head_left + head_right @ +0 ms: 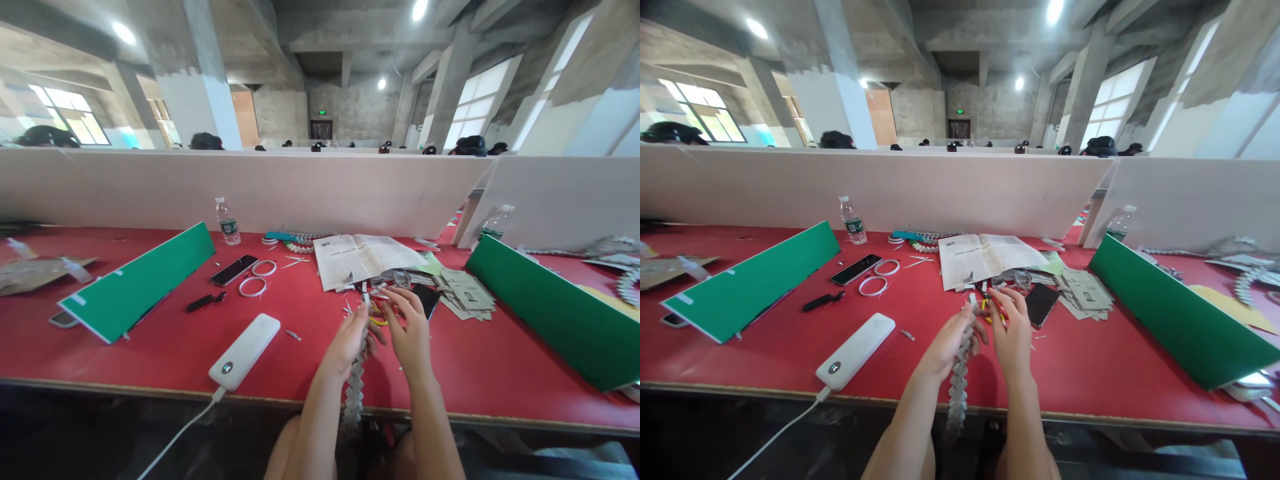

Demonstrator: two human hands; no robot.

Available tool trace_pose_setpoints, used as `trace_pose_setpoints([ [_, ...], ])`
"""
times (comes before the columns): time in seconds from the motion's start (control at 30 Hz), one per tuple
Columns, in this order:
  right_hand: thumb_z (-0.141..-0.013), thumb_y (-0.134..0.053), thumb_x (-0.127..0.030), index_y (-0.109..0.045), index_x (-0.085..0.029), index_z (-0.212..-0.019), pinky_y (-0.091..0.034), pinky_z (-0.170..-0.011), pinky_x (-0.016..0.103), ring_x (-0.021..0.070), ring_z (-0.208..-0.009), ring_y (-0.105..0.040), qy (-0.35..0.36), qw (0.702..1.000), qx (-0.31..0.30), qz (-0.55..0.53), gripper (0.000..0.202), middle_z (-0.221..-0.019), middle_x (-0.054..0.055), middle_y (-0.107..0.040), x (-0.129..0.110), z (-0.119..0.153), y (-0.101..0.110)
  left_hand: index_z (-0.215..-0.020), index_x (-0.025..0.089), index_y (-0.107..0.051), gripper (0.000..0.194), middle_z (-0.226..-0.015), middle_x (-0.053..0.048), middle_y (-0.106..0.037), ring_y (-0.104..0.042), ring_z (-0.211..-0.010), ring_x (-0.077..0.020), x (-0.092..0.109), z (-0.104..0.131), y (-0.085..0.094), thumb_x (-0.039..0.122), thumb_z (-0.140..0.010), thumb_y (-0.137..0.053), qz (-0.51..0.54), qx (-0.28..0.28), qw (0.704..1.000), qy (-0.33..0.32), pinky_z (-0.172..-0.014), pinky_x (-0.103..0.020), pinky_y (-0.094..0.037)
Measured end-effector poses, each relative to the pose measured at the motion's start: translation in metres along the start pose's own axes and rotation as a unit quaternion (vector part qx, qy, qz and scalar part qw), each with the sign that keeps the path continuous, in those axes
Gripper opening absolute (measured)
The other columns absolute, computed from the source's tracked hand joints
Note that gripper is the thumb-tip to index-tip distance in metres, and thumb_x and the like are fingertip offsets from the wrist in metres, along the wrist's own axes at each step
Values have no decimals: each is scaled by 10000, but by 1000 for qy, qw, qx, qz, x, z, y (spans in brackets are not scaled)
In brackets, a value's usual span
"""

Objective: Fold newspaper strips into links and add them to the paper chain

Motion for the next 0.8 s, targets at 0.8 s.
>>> trace_pose_setpoints([
  [0.8, -846, -452, -306, -616, -51, -1038, -356, -867, 408, 348, -1112, -469, -155, 881, -114, 432, 359, -1112, 221, -564, 106, -64, -63, -896, 133, -579, 246, -522, 67, -403, -333, -404, -47, 30, 11, 68, 337, -758, -574, 276, 170, 939, -114, -399, -179, -263],
])
Point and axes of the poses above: each hand's wrist, its own z-axis away from the middle knuckle, its own y-axis out of the back of the hand, x = y × z, the point moved 4 cm from there along -z, towards the middle knuckle
